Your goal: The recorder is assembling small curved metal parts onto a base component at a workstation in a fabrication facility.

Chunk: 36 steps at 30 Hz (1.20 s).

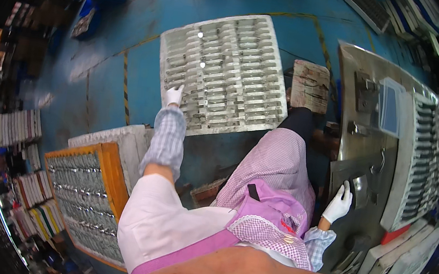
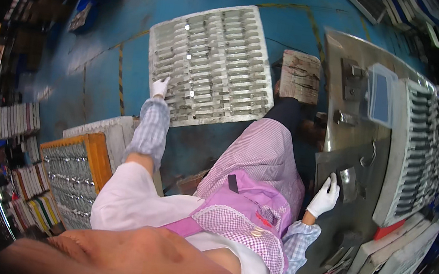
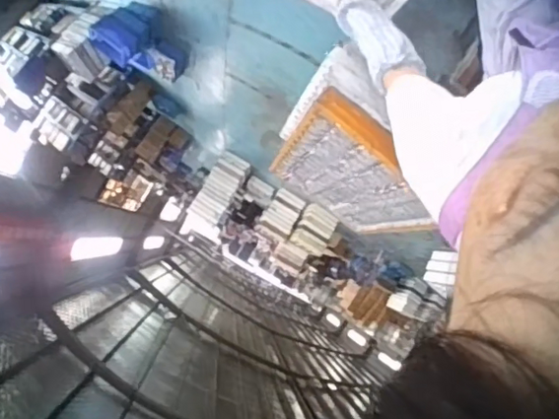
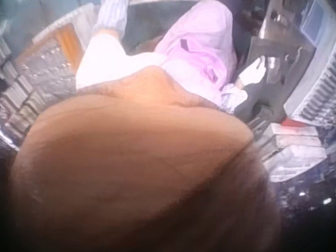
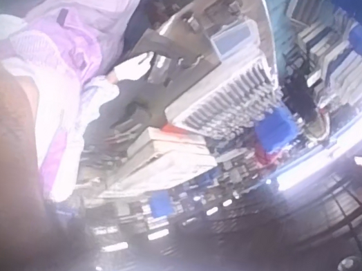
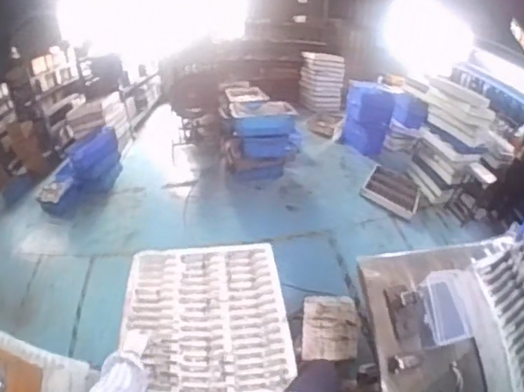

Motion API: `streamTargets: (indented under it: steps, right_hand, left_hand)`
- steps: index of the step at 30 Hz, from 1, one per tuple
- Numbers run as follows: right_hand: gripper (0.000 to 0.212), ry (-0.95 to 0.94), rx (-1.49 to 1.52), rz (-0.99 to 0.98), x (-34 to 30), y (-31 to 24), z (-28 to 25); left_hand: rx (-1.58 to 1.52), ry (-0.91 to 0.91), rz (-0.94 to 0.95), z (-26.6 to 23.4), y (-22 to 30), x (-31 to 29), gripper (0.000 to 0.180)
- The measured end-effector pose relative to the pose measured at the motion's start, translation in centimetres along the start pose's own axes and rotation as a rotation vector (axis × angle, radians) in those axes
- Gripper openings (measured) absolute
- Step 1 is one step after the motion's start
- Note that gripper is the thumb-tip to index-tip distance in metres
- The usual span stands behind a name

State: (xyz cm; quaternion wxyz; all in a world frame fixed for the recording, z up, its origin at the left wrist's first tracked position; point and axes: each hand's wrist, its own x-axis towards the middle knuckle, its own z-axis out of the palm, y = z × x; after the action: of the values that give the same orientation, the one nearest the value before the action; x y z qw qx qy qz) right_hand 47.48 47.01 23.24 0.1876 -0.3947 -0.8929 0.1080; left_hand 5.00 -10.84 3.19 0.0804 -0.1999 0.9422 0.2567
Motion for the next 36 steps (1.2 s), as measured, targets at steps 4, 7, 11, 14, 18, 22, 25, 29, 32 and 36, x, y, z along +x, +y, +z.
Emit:
streamTargets:
  steps: [4,7,11,14,18,22,25,29,32,36]
  right_hand:
    - [0.021,-0.019,0.509,0.315,-0.5,-5.3,-3.3]
    - [0.031,-0.346,0.462,-0.051,-0.7,-8.7,-2.7]
    - [0.035,-0.737,1.051,0.583,-1.2,-10.4,-3.9]
    - [0.032,-0.387,0.848,0.412,-0.1,-6.1,-7.4]
    - [0.023,-0.130,1.016,0.529,1.8,0.8,-10.5]
    - [0.023,0.055,0.703,0.513,2.2,3.9,-7.9]
    - [0.022,0.154,0.504,0.260,2.1,5.8,-6.7]
    - [0.020,0.090,0.793,0.327,2.7,7.1,-7.8]
    - [0.017,0.359,0.700,0.273,1.5,9.7,-5.1]
    - [0.017,0.400,0.550,0.267,1.2,10.5,-3.9]
  left_hand:
    - [-0.337,-0.158,0.280,-0.4,11.0,-11.8,0.042]
    - [-0.541,-0.402,0.456,-2.4,19.1,-26.4,0.022]
    - [-0.631,-0.637,1.198,-1.1,27.1,-42.0,0.016]
    - [-0.687,-0.850,1.355,2.6,30.1,-48.1,0.015]
    - [-0.419,-1.040,1.266,5.4,30.5,-49.6,0.023]
    - [-0.556,-1.160,0.758,7.1,35.7,-49.9,0.027]
    - [-0.631,-0.871,0.933,10.4,39.7,-51.0,0.026]
    - [-0.373,-0.590,1.141,12.4,41.4,-52.8,0.035]
    - [-0.406,-0.729,0.910,12.6,41.6,-53.3,0.037]
    - [-0.392,-0.862,0.799,13.1,42.9,-53.7,0.038]
